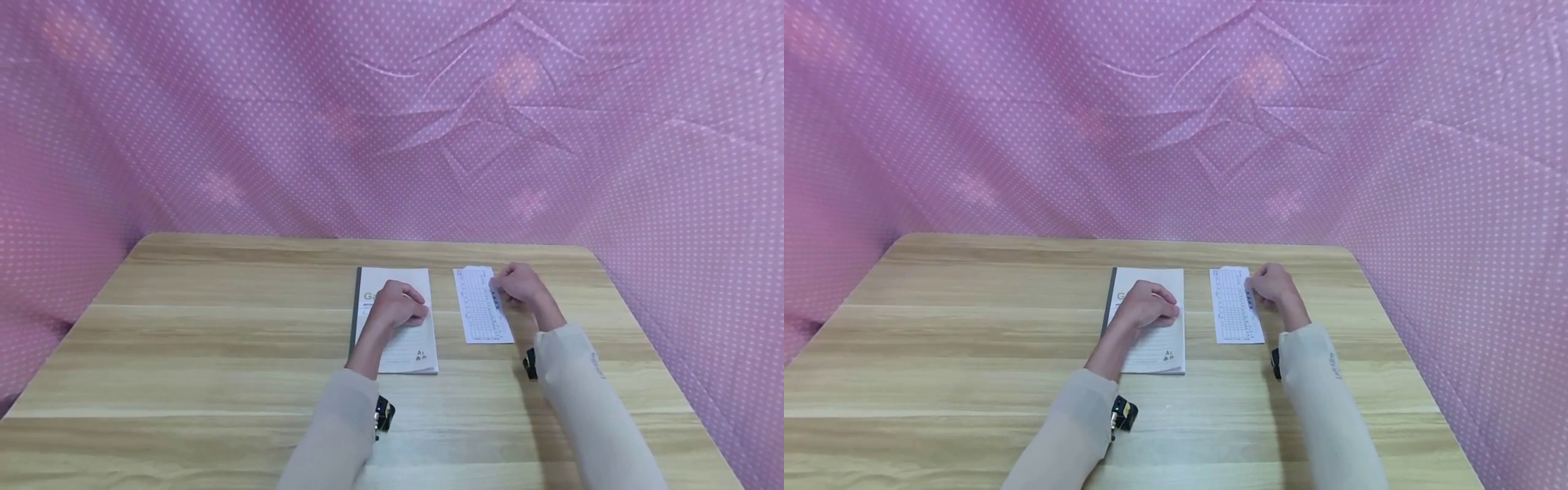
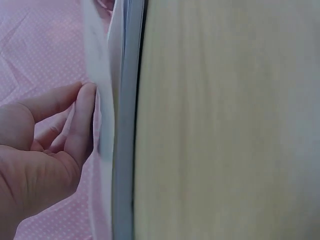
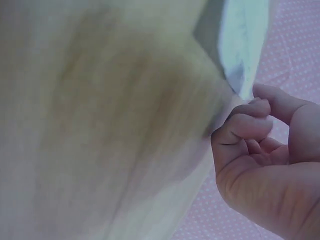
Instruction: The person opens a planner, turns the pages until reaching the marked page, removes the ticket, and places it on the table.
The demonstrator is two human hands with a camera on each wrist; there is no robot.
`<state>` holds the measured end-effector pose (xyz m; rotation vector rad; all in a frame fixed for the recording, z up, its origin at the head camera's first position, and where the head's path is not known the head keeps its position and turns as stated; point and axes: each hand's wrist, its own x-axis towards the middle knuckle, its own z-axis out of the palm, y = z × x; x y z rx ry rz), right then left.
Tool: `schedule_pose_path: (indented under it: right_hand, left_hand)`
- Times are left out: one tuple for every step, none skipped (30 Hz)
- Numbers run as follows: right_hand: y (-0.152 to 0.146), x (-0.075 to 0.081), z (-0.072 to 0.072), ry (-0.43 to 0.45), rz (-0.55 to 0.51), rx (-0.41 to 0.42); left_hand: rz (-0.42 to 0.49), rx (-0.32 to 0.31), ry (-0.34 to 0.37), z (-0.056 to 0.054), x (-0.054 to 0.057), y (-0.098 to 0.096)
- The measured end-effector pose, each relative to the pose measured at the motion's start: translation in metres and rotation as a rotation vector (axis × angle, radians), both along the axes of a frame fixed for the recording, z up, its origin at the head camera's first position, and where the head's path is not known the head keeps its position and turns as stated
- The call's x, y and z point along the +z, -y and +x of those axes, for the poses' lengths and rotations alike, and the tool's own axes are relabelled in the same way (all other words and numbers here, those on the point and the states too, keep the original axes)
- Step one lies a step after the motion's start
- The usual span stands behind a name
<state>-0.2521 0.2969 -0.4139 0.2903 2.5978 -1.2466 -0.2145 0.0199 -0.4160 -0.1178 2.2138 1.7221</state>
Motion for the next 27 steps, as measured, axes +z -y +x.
schedule_pose_path:
  right_hand:
    - [-0.001,0.001,0.0,-0.01,-0.005,0.009]
    - [-0.001,0.002,-0.001,-0.017,-0.012,0.016]
    - [-0.001,0.003,-0.001,-0.027,-0.014,0.024]
    - [-0.001,0.004,-0.001,-0.039,-0.008,0.034]
    - [0.0,0.006,-0.002,-0.047,-0.002,0.045]
    - [0.001,0.007,-0.002,-0.057,0.001,0.052]
    - [0.003,0.009,-0.001,-0.064,0.005,0.056]
    - [0.006,0.011,-0.001,-0.073,0.01,0.059]
    - [0.009,0.013,0.0,-0.084,0.014,0.064]
    - [0.012,0.015,0.001,-0.093,0.015,0.064]
    - [0.015,0.017,0.002,-0.1,0.013,0.063]
    - [0.018,0.019,0.003,-0.109,0.01,0.06]
    - [0.021,0.02,0.004,-0.118,0.008,0.061]
    - [0.024,0.021,0.005,-0.129,-0.002,0.063]
    - [0.027,0.022,0.007,-0.14,-0.01,0.067]
    - [0.029,0.022,0.008,-0.149,-0.016,0.07]
    - [0.032,0.022,0.009,-0.158,-0.021,0.079]
    - [0.034,0.022,0.011,-0.168,-0.028,0.088]
    - [0.036,0.021,0.012,-0.18,-0.032,0.102]
    - [0.038,0.02,0.012,-0.194,-0.037,0.116]
    - [0.04,0.02,0.013,-0.207,-0.035,0.128]
    - [0.042,0.019,0.014,-0.22,-0.035,0.135]
    - [0.043,0.019,0.015,-0.234,-0.035,0.14]
    - [0.045,0.019,0.015,-0.246,-0.038,0.142]
    - [0.046,0.019,0.016,-0.261,-0.036,0.146]
    - [0.048,0.02,0.016,-0.277,-0.033,0.148]
    - [0.049,0.02,0.016,-0.289,-0.028,0.147]
  left_hand:
    - [-0.01,-0.001,-0.001,-0.001,0.001,0.0]
    - [-0.02,0.0,-0.001,-0.001,0.003,0.0]
    - [-0.032,0.0,-0.005,-0.001,0.004,0.001]
    - [-0.04,0.001,-0.011,-0.002,0.005,0.002]
    - [-0.052,0.001,-0.021,-0.002,0.006,0.002]
    - [-0.06,-0.002,-0.036,-0.002,0.007,0.003]
    - [-0.07,-0.003,-0.053,-0.002,0.008,0.005]
    - [-0.082,-0.002,-0.072,-0.002,0.008,0.006]
    - [-0.099,-0.001,-0.091,-0.003,0.009,0.008]
    - [-0.115,0.0,-0.108,-0.003,0.01,0.009]
    - [-0.136,0.001,-0.125,-0.003,0.01,0.011]
    - [-0.158,0.0,-0.142,-0.004,0.011,0.013]
    - [-0.179,0.002,-0.157,-0.004,0.011,0.015]
    - [-0.196,0.002,-0.172,-0.004,0.012,0.017]
    - [-0.205,0.002,-0.182,-0.005,0.012,0.019]
    - [-0.204,0.003,-0.189,-0.005,0.012,0.021]
    - [-0.201,0.004,-0.193,-0.005,0.012,0.023]
    - [-0.193,0.006,-0.193,-0.005,0.013,0.026]
    - [-0.183,0.01,-0.192,-0.005,0.013,0.029]
    - [-0.176,0.014,-0.191,-0.005,0.013,0.032]
    - [-0.169,0.018,-0.185,-0.005,0.014,0.035]
    - [-0.173,0.021,-0.185,-0.005,0.015,0.039]
    - [-0.182,0.025,-0.185,-0.006,0.016,0.042]
    - [-0.189,0.029,-0.183,-0.006,0.016,0.045]
    - [-0.199,0.034,-0.184,-0.007,0.016,0.049]
    - [-0.209,0.039,-0.181,-0.008,0.016,0.052]
    - [-0.217,0.042,-0.179,-0.009,0.017,0.055]
